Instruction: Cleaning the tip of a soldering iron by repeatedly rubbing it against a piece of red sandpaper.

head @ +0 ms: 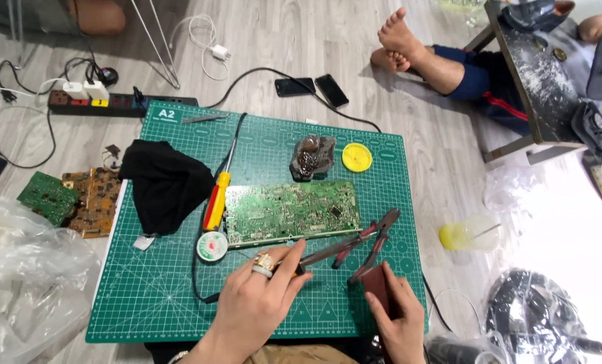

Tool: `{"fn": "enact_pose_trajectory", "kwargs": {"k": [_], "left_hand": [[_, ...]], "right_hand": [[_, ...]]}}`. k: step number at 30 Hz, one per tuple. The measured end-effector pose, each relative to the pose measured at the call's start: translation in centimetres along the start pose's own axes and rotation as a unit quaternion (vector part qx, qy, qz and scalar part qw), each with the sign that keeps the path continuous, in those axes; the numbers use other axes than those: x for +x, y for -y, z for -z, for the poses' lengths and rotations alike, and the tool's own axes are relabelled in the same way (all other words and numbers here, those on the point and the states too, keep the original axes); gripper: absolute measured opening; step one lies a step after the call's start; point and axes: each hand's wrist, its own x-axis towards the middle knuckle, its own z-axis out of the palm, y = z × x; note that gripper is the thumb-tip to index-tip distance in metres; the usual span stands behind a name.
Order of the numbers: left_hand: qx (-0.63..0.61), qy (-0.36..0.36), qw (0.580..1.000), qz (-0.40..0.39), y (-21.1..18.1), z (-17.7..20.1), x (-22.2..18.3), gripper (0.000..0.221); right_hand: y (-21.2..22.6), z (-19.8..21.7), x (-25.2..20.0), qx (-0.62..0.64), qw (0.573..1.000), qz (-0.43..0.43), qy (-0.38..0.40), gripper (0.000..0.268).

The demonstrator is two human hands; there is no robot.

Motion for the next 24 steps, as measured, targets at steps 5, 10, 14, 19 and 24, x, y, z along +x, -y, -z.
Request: {"fn": "enact_pose_trajectory", "kwargs": {"k": [5,10,14,19,24], "left_hand": [[0.053,0.078,0.995,-0.024,1.9,-2.8,-2.5,0.042],[0.042,0.182,0.982,-0.034,4.3,-5.6,-5.9,0.037],[0.089,0.17,0.978,-0.074,4.9,-6.4,-7.3,0.039],[0.067,0.17,0.981,-0.059,4.4,-5.8,-6.8,0.035],[0.05,0.149,0.987,-0.035,3.5,-5.3,-7.1,0.03]], "right_hand": [[-0.2,0.0,0.1,-0.036,0.999,0.039,-0.007,0.059],[-1.1,-0.5,-0.7,-0.088,0.991,0.061,0.08,0.072],[-0.6,-1.1,-1.2,-0.243,0.959,0.141,0.041,0.061],[-0.7,-2.3,-1.4,-0.312,0.937,0.134,0.082,0.074],[0.8,-2.1,-1.1,-0.123,0.989,0.077,0.037,0.057]]}}
